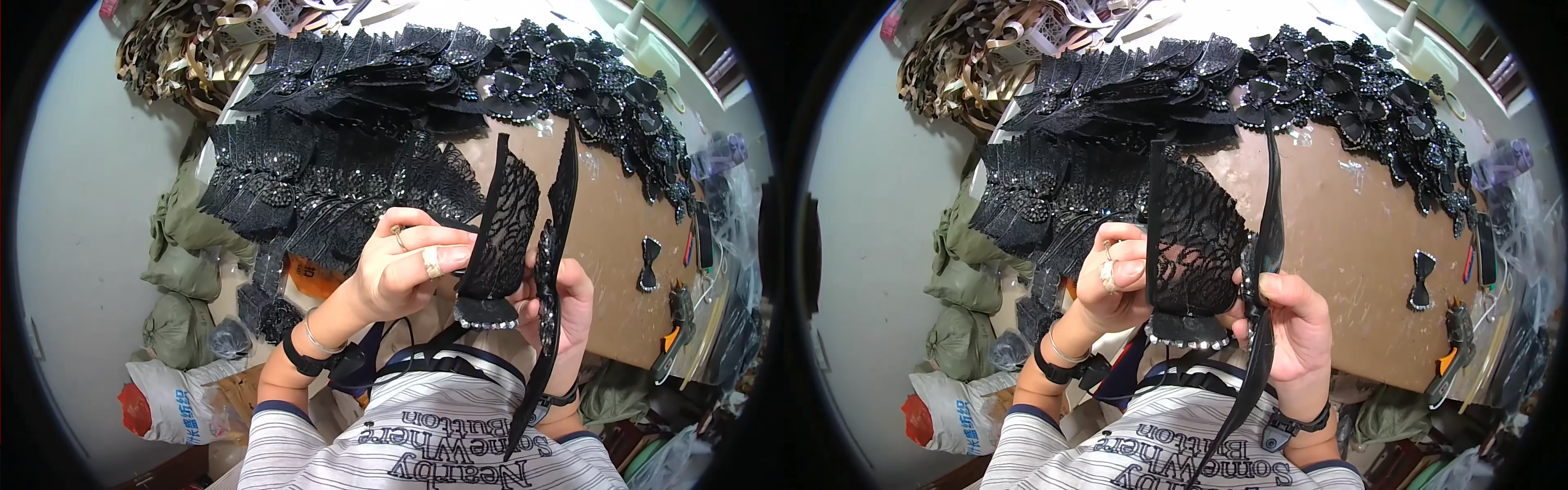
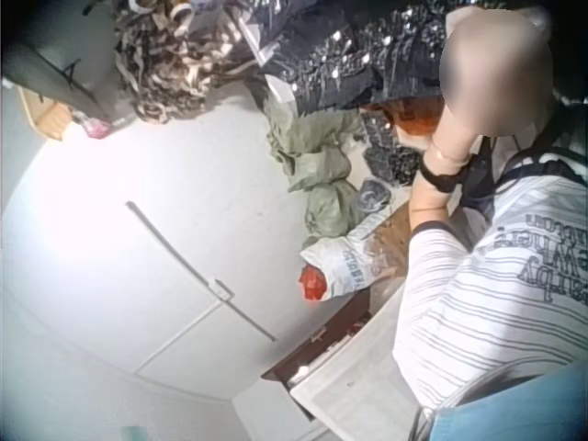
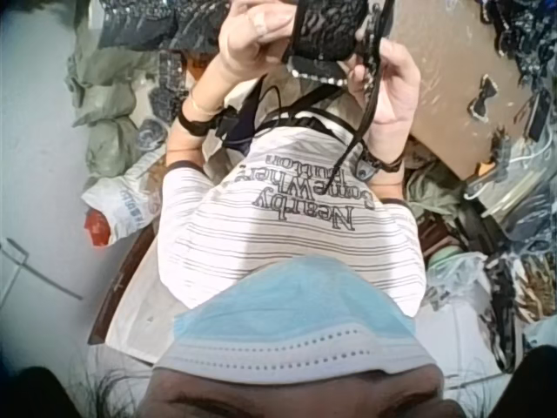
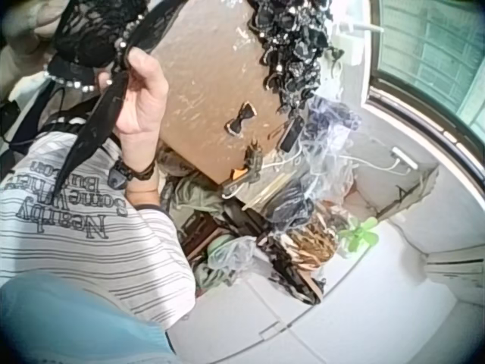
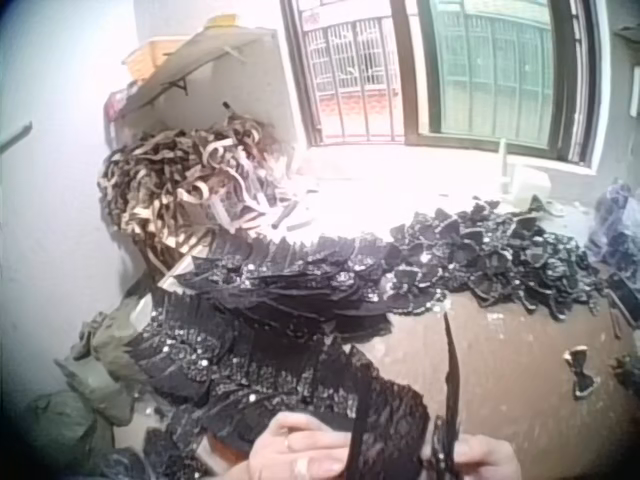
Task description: The person handles black lace fabric pieces with sequins, folding and aligning them by hand. They use a hot glue gun to attach a lace strip to a piece, then continue folding and organizing the items on the table.
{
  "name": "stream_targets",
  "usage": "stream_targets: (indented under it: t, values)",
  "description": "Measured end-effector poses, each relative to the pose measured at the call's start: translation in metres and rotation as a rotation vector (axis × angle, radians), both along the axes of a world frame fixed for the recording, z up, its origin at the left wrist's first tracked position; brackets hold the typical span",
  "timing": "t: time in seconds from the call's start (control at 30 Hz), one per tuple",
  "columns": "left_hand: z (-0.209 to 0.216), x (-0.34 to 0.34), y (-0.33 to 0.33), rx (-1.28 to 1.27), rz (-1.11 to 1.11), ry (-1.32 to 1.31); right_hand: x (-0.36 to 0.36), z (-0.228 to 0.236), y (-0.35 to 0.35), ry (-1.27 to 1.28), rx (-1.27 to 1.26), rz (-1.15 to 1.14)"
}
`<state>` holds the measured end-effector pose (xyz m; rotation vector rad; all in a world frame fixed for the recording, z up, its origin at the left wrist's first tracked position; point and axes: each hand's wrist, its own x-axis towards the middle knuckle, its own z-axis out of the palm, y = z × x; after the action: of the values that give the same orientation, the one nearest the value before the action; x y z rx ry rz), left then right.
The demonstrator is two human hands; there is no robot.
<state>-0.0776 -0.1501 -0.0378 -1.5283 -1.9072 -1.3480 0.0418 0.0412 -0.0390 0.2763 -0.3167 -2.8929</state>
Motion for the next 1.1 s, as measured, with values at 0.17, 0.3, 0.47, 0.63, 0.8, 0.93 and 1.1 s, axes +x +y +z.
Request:
stream_targets:
  t: [0.17,0.3,0.47,0.63,0.8,0.93,1.1]
  values:
    - [-0.001,0.001,0.000,-0.020,-0.001,0.009,0.002,-0.001,-0.001,-0.009,-0.050,-0.010]
    - [-0.001,0.002,0.000,-0.015,-0.005,0.029,0.002,-0.002,0.000,0.029,-0.064,0.004]
    - [0.007,0.005,-0.002,-0.047,-0.006,0.041,0.004,-0.007,0.001,0.019,-0.044,-0.008]
    - [0.016,0.006,-0.006,-0.141,-0.040,0.198,0.006,-0.016,0.002,0.049,-0.019,-0.025]
    - [0.014,0.015,-0.002,-0.074,-0.070,0.188,0.005,-0.024,0.000,-0.023,-0.022,-0.083]
    - [0.012,0.015,-0.004,-0.046,-0.055,0.161,0.001,-0.016,0.001,-0.071,0.156,-0.057]
    - [0.015,0.019,-0.007,-0.025,-0.092,0.039,0.003,-0.035,0.000,-0.108,0.035,-0.108]
